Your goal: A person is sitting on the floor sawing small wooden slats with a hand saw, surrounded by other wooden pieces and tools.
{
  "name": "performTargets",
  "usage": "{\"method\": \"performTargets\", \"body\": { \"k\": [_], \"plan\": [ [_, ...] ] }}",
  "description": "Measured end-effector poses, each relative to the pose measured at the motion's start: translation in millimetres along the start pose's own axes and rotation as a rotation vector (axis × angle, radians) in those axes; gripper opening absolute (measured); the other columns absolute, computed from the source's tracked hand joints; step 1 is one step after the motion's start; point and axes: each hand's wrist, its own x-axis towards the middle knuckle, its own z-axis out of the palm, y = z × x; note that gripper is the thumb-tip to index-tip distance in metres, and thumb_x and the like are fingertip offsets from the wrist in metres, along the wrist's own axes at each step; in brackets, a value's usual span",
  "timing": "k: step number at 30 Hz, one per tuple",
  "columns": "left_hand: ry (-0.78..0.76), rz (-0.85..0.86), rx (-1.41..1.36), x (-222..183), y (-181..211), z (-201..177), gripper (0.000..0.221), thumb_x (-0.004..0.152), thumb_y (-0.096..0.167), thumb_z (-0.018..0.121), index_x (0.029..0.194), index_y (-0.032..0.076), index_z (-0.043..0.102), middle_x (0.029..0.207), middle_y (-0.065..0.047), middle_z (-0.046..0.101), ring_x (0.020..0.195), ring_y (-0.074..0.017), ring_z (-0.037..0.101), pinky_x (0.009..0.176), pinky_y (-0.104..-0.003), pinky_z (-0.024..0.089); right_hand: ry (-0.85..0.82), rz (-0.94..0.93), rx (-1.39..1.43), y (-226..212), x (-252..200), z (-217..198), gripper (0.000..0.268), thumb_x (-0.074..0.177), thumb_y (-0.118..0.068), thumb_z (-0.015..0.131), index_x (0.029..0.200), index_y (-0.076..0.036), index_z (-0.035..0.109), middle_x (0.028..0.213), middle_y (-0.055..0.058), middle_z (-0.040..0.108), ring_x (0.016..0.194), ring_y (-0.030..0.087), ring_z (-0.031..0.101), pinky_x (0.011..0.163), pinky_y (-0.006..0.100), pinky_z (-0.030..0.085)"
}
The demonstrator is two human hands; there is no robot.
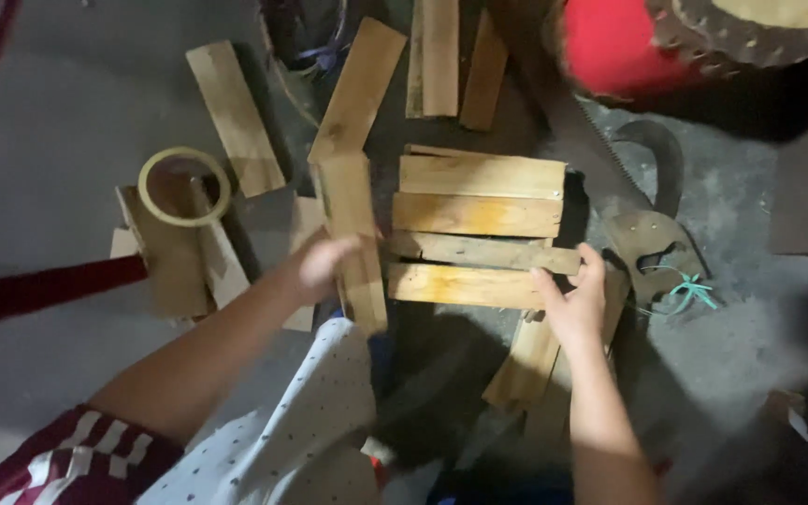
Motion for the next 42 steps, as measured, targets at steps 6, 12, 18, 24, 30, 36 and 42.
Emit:
{"method": "performTargets", "body": {
  "k": [6, 12, 18, 24, 30, 36, 42],
  "plan": [
    [0.073, -0.050, -0.326, -19.5, 67.4, -71.2, 0.017, 0.093, 0.011, 0.063, 0.101, -0.002, 0.070, 0.087, -0.014, 0.073, 0.072, -0.0255, 0.068, 0.069, -0.038, 0.059, -0.010, 0.042, 0.086, 13.4, 17.6, 11.8, 0.094, 0.079, -0.030, 0.090, 0.155, -0.005, 0.041, 0.143, 0.031, 0.054, 0.125, 0.038, 0.061, 0.106, 0.047, 0.047],
    [0.236, 0.246, 0.286, 22.5, 24.7, -134.8, 0.065, 0.102, 0.049, 0.066, 0.151, 0.010, 0.050, 0.089, -0.019, 0.066, 0.070, -0.0294, 0.064, 0.063, -0.046, 0.056, 0.005, 0.010, 0.333, 19.8, 19.9, 8.2, 0.076, 0.085, -0.012, 0.086, 0.148, 0.005, 0.046, 0.131, 0.031, 0.060, 0.101, 0.034, 0.069, 0.080, 0.043, 0.059],
    [0.074, 0.321, 0.328, 3.6, 10.2, -115.6, 0.054, 0.105, 0.016, 0.057, 0.153, -0.001, 0.039, 0.094, -0.019, 0.053, 0.073, -0.0262, 0.056, 0.071, -0.047, 0.053, -0.012, 0.032, 0.388, 17.6, 20.8, 2.8, 0.062, 0.094, -0.011, 0.076, 0.146, 0.003, 0.045, 0.133, 0.030, 0.059, 0.111, 0.037, 0.065, 0.091, 0.046, 0.056],
    [0.290, 0.307, 0.543, -31.8, 23.9, -115.8, 0.076, 0.094, 0.037, 0.077, 0.151, 0.000, 0.043, 0.101, -0.018, 0.056, 0.082, -0.0262, 0.062, 0.072, -0.043, 0.054, -0.001, 0.176, 0.550, 3.2, 11.8, -0.8, 0.030, 0.103, -0.018, 0.062, 0.132, -0.012, 0.061, 0.104, 0.005, 0.055, 0.078, 0.009, 0.058, 0.064, 0.016, 0.057],
    [0.476, 0.331, 0.498, -68.2, 22.1, -125.8, 0.071, 0.103, 0.032, 0.070, 0.151, -0.008, 0.036, 0.103, -0.017, 0.049, 0.083, -0.0239, 0.054, 0.070, -0.044, 0.052, 0.016, 0.078, 0.334, 22.1, 21.8, -3.5, 0.039, 0.104, -0.018, 0.067, 0.141, -0.008, 0.058, 0.111, 0.016, 0.061, 0.084, 0.019, 0.064, 0.068, 0.033, 0.059],
    [0.548, 0.174, 0.523, -89.6, -22.6, -124.3, 0.083, 0.088, 0.030, 0.076, 0.151, 0.000, 0.032, 0.124, -0.023, 0.050, 0.107, -0.0399, 0.061, 0.081, -0.054, 0.052, 0.047, -0.013, 0.043, 55.7, 20.6, -28.4, 0.058, 0.101, -0.019, 0.077, 0.150, 0.000, 0.050, 0.137, 0.033, 0.054, 0.119, 0.047, 0.059, 0.087, 0.056, 0.054],
    [0.570, 0.383, 0.404, -83.6, -68.6, -123.6, 0.084, 0.081, 0.031, 0.076, 0.149, -0.001, 0.039, 0.130, -0.024, 0.059, 0.103, -0.0301, 0.065, 0.082, -0.039, 0.054, 0.039, -0.093, 0.034, 65.6, -10.1, -46.9, 0.041, 0.099, -0.010, 0.065, 0.135, 0.009, 0.057, 0.124, 0.020, 0.065, 0.106, 0.025, 0.063, 0.092, 0.034, 0.050]
  ]
}}
